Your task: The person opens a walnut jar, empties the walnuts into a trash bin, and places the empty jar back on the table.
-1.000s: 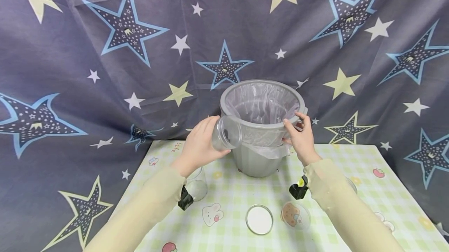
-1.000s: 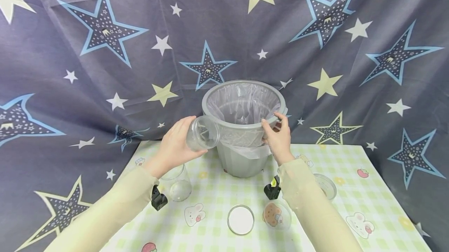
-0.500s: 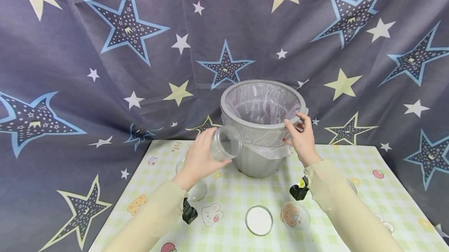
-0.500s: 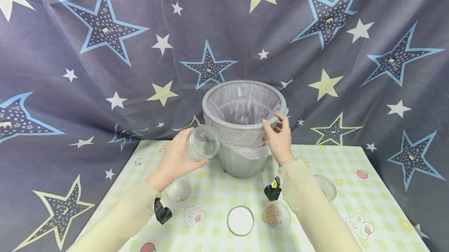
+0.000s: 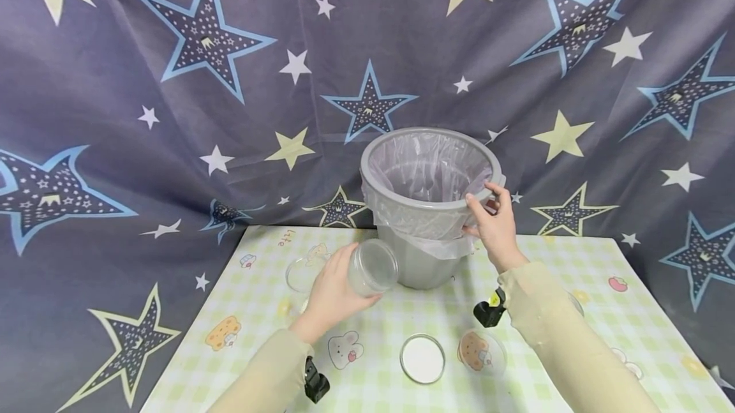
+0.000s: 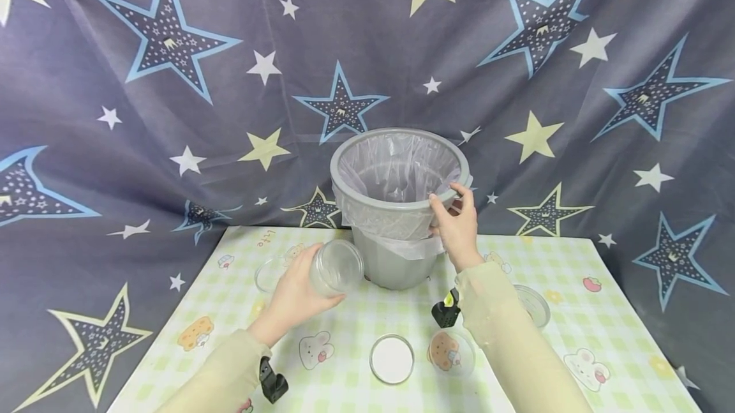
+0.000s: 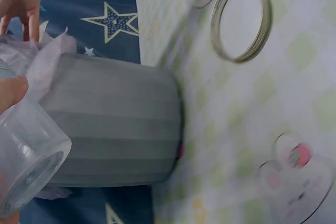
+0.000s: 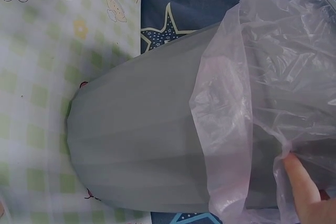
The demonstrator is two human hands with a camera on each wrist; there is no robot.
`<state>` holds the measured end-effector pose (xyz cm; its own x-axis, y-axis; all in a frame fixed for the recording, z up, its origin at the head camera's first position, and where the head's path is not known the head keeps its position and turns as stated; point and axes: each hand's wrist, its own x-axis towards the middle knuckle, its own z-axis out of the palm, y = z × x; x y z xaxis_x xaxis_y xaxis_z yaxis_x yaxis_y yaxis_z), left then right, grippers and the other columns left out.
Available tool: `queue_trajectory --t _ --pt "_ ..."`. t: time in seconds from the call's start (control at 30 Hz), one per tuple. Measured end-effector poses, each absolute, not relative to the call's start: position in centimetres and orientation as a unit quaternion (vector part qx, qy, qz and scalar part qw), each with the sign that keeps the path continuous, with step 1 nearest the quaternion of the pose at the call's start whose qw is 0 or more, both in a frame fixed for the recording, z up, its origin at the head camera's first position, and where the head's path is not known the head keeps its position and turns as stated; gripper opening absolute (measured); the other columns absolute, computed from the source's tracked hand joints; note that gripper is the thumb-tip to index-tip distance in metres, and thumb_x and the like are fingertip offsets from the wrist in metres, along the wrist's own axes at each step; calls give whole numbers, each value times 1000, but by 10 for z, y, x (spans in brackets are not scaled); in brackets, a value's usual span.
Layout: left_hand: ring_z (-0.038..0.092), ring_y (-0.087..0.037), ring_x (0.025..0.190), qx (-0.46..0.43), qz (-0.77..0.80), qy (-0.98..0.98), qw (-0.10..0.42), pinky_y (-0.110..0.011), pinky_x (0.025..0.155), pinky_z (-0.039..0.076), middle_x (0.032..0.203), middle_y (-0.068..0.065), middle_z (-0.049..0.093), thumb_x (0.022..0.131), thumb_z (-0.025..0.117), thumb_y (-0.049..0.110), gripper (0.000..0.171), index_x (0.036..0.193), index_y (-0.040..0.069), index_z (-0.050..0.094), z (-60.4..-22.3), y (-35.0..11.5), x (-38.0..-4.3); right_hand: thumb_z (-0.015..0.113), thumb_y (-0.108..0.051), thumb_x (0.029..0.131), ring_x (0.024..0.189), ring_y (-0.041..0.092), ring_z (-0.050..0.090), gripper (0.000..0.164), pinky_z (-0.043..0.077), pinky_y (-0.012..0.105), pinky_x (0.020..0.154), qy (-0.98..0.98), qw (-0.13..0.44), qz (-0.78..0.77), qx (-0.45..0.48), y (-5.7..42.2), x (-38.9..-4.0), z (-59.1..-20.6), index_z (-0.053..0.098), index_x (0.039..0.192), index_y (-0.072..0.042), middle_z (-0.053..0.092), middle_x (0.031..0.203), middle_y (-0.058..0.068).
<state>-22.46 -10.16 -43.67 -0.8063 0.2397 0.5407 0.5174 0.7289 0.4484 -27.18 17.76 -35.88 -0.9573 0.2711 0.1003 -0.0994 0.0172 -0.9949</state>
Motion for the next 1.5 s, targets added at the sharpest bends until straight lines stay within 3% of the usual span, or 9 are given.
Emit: queue_trajectory --t 0.57,1.03,1.5 --pt "54 -34 114 -172 -335 -912 162 -53 92 48 129 -15 53 58 88 32 98 138 3 39 -491 -94 -206 55 -25 95 98 18 46 55 56 42 79 -695 133 704 -62 177 -271 -356 29 143 -16 36 110 3" --pt "55 -37 114 -113 -394 -904 119 -52 92 48 130 -19 51 63 87 33 96 139 2 37 -522 -89 -214 54 -27 95 98 18 46 56 55 45 82 -700 137 698 -60 178 -272 -359 29 144 -17 35 109 2" --pt "51 -35 120 -70 -454 -883 93 -50 99 44 133 -18 49 66 85 32 96 140 2 33 -550 -85 -229 55 -25 95 97 17 47 54 57 39 77 -697 138 701 -62 177 -272 -361 30 142 -16 36 110 3"
